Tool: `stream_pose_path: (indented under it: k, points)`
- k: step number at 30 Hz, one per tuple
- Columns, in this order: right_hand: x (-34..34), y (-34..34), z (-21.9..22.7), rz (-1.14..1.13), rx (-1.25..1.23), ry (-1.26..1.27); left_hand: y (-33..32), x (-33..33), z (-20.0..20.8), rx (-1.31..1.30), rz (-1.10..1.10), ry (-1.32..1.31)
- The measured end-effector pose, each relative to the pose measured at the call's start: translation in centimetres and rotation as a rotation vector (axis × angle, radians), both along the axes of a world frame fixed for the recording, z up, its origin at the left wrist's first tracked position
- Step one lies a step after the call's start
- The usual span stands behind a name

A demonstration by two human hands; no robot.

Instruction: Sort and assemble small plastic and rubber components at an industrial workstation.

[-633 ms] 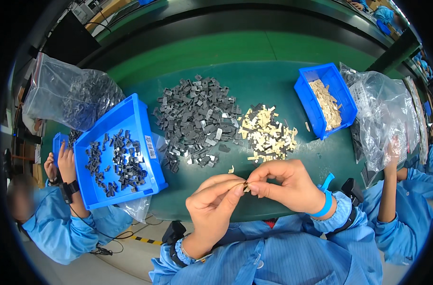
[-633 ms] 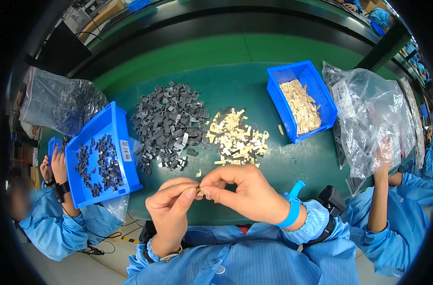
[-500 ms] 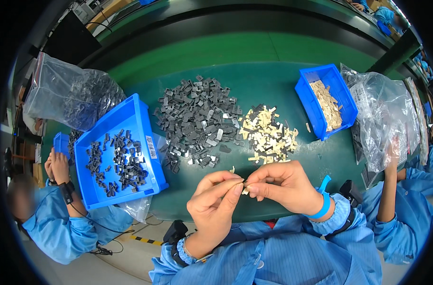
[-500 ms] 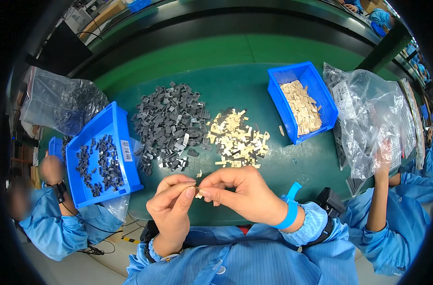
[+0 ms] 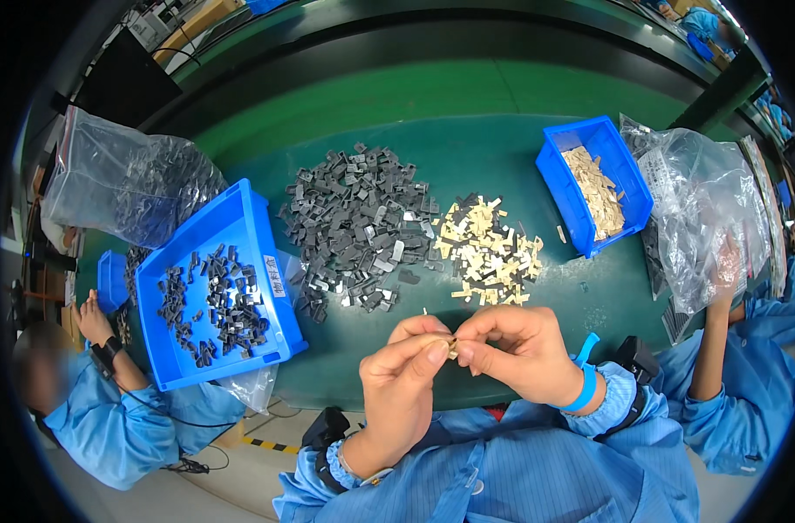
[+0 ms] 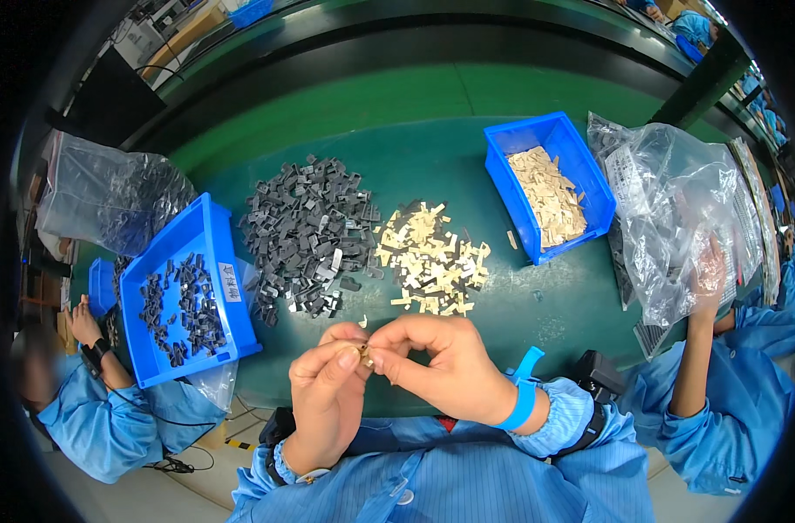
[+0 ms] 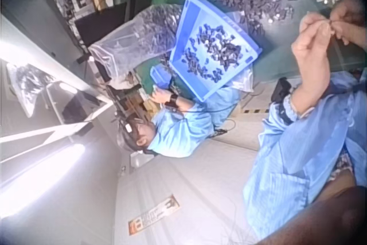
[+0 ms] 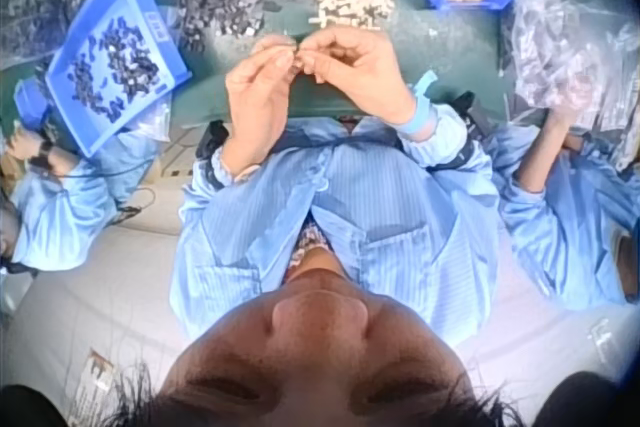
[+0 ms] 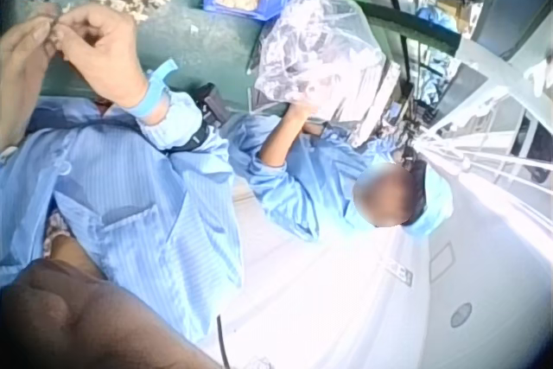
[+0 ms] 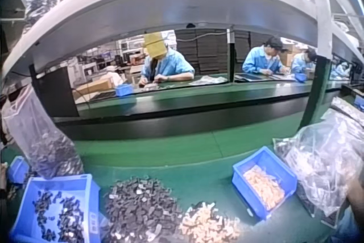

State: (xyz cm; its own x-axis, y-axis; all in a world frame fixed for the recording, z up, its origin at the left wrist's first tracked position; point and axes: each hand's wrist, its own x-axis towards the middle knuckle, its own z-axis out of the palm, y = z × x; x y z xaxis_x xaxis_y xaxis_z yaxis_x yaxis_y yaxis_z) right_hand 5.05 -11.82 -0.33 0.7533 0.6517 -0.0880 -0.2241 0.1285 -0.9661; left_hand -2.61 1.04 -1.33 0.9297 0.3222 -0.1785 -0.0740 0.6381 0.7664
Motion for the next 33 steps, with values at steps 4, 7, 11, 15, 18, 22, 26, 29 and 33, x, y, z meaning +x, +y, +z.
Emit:
stream_pose_path:
  k: [4,7,11,15,18,22,26,29,33]
  points:
    - [2.9,-1.8,0.9,-0.167,-0.180,-0.570,0.7,0.3,0.3,-0.049,0.045,-0.036]
    - [6.7,-4.8,3.2,-0.464,-0.531,-0.960,2.1,0.3,0.3,0.345,0.149,-0.094]
    - [10.4,-7.9,3.8,-0.591,-0.869,-1.174,2.5,0.4,0.6,0.843,0.299,-0.113]
    - [10.6,-7.7,4.0,-0.619,-0.918,-1.454,2.8,0.2,0.7,1.565,0.393,-0.291]
    - [7.5,-5.4,3.7,-0.182,-0.480,-0.929,2.9,-0.5,0.8,1.901,0.328,-0.471]
    - [4.7,-1.7,2.8,0.281,-0.170,-0.575,2.3,-0.6,0.7,1.914,0.382,-0.575]
    - [4.4,-1.1,2.1,0.389,-0.157,-0.495,2.3,-0.7,0.3,1.945,0.378,-0.618]
    - [4.4,-0.9,2.2,0.445,-0.161,-0.483,2.6,-1.3,0.2,2.010,0.297,-0.593]
    - [4.2,-0.6,1.8,0.435,-0.179,-0.586,2.8,-1.2,0.0,1.994,0.255,-0.605]
